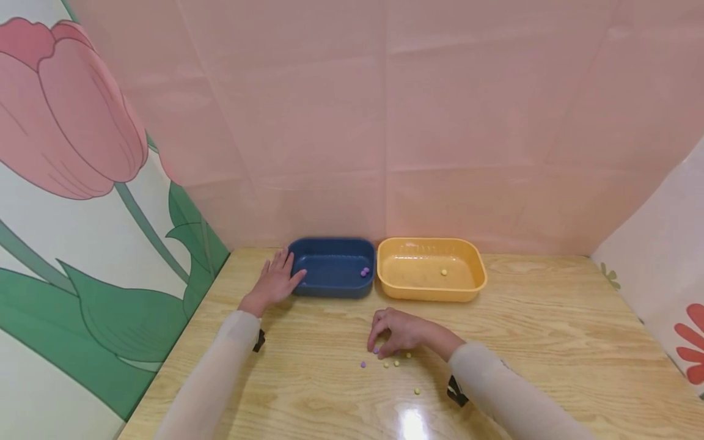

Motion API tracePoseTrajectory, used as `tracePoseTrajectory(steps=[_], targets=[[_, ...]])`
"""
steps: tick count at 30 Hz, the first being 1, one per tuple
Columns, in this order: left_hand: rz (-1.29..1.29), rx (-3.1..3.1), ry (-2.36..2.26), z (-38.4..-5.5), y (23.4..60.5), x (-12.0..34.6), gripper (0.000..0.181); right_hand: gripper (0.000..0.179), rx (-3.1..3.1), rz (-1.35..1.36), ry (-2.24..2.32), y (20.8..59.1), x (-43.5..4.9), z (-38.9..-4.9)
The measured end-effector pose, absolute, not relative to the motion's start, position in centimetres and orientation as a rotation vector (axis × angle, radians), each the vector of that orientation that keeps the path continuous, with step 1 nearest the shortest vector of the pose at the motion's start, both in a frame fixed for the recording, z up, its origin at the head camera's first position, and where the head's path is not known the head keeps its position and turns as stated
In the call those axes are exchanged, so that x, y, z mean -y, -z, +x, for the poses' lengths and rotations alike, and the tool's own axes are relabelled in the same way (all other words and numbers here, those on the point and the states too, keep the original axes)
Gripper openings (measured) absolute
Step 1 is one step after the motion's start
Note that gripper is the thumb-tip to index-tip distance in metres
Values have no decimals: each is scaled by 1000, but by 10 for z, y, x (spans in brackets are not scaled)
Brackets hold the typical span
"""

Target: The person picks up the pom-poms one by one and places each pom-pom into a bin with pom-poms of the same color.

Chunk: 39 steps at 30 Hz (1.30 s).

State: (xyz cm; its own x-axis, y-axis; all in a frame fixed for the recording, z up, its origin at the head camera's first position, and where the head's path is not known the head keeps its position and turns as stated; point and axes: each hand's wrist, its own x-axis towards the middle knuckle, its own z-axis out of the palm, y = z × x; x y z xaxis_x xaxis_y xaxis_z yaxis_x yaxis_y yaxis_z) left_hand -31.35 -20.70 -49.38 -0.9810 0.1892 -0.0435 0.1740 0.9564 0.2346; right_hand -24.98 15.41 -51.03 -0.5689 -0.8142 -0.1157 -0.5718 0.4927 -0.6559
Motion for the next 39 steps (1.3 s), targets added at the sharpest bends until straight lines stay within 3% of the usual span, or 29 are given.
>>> tracePoseTrajectory(steps=[10,24,39], targets=[[291,-3032,-365,-313,490,207,83,8,-2348,-1250,803,509,-155,-249],[283,-3023,-326,-312,487,205,83,6,-2356,-971,944,500,-157,-252],[283,-3032,-321,-312,489,205,83,8,-2426,-892,1206,465,-155,-263]])
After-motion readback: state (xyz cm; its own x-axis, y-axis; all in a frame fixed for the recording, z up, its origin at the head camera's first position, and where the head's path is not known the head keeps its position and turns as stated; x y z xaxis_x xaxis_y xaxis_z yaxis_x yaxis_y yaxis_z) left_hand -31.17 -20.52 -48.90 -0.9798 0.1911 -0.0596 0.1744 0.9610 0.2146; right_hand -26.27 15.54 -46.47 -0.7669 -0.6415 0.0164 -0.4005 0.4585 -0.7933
